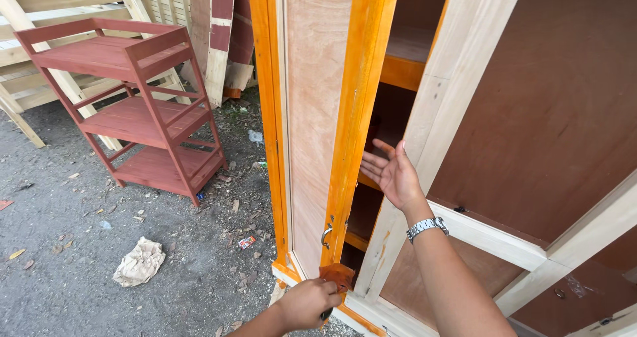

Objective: The person wipes orange wood stain along the frame edges and trim of a wooden cabinet using a cloth-wrapped applicator, working down the vertical stiles, across the top rail, and around the door edges, steadying the doors with the other hand.

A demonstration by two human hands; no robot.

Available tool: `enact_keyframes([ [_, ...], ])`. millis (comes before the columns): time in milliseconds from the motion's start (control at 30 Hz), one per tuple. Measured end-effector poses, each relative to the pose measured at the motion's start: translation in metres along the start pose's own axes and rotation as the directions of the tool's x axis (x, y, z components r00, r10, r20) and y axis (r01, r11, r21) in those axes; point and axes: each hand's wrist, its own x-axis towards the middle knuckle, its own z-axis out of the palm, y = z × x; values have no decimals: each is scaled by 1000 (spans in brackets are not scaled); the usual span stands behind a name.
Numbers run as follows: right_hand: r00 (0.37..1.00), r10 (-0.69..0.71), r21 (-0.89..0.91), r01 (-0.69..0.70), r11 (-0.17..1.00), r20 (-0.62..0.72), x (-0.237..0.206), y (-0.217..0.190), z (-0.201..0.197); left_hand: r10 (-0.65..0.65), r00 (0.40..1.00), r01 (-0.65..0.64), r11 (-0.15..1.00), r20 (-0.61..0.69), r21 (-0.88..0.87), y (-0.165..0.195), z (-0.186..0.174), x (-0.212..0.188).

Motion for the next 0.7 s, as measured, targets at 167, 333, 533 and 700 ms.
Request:
enact_keyframes([
  [167, 990, 139, -73, -141, 987, -29, -16, 39, -1, -41, 998, 38, 998, -52, -55, -22, 20, -1],
  [333, 976, 190, -41, -195, 980, -105, -27, 67, -3, -60, 994, 59, 998, -86, -12, -47, -19, 21],
  [533, 970, 205, -118, -220, 968, -132, -32, 52, -5, 166, 940, -157, 986, -299, 51, -24, -141, 61],
  [700, 950, 236, -199, -277, 940, -206, -22, 36, -10, 215, 890, -210, 976, -403, 58, 2, -188, 80],
])
